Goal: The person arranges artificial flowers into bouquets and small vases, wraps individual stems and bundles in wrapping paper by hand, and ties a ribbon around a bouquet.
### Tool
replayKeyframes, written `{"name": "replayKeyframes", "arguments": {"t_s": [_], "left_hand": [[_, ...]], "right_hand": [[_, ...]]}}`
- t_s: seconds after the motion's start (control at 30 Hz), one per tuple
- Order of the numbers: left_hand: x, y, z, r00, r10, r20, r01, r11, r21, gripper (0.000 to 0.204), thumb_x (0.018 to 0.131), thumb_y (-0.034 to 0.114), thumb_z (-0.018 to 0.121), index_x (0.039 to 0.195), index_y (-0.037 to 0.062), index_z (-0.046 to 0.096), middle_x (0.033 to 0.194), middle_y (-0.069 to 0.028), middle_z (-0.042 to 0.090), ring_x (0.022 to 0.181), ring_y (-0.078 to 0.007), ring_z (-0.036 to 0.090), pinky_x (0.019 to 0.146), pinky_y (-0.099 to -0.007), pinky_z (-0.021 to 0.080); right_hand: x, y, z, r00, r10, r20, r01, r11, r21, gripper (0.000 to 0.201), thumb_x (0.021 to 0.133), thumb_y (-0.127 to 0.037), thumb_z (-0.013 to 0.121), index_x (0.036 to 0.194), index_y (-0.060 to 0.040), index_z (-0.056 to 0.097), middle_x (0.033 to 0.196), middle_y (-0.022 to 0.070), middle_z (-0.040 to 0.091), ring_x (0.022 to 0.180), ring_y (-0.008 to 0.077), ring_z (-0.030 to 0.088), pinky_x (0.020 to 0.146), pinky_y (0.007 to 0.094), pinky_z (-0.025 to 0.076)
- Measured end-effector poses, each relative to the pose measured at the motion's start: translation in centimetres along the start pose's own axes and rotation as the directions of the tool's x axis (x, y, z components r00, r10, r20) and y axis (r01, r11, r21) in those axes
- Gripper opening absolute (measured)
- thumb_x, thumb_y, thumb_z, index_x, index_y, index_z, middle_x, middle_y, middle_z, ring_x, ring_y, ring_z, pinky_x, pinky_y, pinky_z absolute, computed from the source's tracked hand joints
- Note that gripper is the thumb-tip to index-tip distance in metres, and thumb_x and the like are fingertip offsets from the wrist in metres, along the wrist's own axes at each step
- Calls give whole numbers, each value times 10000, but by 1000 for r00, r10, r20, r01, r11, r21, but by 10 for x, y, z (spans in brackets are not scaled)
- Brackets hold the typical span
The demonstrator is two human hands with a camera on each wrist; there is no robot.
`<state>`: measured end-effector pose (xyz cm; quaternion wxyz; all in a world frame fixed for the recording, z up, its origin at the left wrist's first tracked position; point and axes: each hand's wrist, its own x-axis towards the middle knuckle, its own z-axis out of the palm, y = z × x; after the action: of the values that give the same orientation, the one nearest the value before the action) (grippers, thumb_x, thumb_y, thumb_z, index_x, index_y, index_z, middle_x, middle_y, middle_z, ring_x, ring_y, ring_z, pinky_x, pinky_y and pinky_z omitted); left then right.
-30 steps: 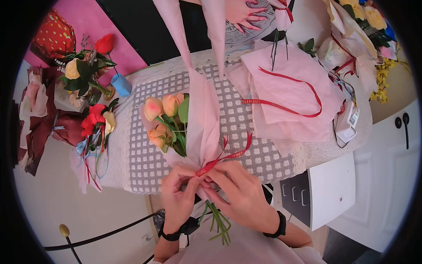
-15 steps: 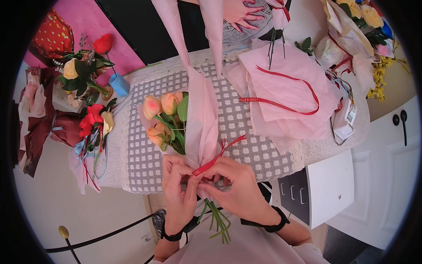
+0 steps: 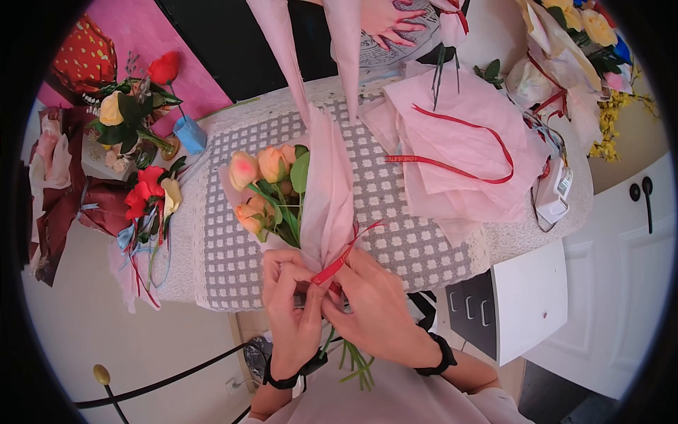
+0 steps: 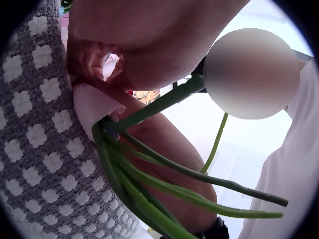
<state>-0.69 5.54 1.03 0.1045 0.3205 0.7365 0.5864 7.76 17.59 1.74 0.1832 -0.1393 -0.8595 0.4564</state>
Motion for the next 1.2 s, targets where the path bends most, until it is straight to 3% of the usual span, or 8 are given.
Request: {"name": "replayKeyframes", "arguments": {"t_s": [0.07,0.13,0.37,0.43,0.73,0.87,1.03,1.2], "left_hand": [[1,-2,-2,1000,-24,11,24,999,-36,150,971,50,717,924,-11,589,1074,-111,490,866,-185,566,668,-281,500],[2,-8,-4,994,101,42,-103,994,38,111,907,-124,649,966,-45,599,1107,-167,539,835,-244,651,634,-330,570],[4,-16,-6,997,65,31,-64,997,-32,110,899,-97,659,946,-31,586,1042,-154,600,809,-272,615,669,-331,520],[5,-17,-6,998,48,32,-47,997,-56,105,905,-89,657,944,-35,575,1015,-153,611,796,-268,606,665,-326,512],[5,-17,-4,1000,-20,-4,19,992,-121,107,912,-113,649,955,-45,578,1000,-141,635,794,-228,657,655,-315,555],[3,-21,-3,1000,-1,0,1,996,-93,110,910,-122,643,962,-48,580,1007,-148,639,784,-223,657,637,-305,548],[2,-15,-5,990,-142,-21,134,965,-224,92,934,-105,643,939,-44,574,1020,-126,666,716,-153,664,635,-275,549],[0,-19,-5,990,-134,-35,120,956,-266,106,945,-93,661,921,-46,569,1007,-109,688,719,-113,664,648,-251,547]], "right_hand": [[-2,1,4,1000,-5,14,5,1000,-14,218,790,-34,794,960,-12,659,918,108,598,804,309,652,662,391,520],[-3,2,8,997,-15,-78,17,999,31,232,776,-17,812,962,-15,673,890,102,602,765,285,647,648,369,519],[-1,-3,3,992,126,-21,-121,979,165,270,774,45,826,996,-7,681,844,92,620,700,200,625,618,308,511],[1,-3,0,977,212,21,-207,919,337,247,809,38,812,1012,-6,679,863,81,631,712,167,631,624,302,509],[-14,17,0,988,98,-115,-58,947,316,294,833,144,761,1096,25,703,1025,102,645,805,139,668,725,263,651],[-18,11,-18,988,107,-111,-72,956,283,166,861,118,762,982,25,697,1035,90,633,830,140,659,701,258,607],[-13,14,-51,981,110,162,-156,938,310,186,984,-28,698,835,21,599,1054,86,614,960,181,627,857,328,505],[-9,25,-53,982,49,181,-136,851,507,214,1034,-100,647,857,13,605,1079,84,626,1055,195,630,931,330,493]]}}
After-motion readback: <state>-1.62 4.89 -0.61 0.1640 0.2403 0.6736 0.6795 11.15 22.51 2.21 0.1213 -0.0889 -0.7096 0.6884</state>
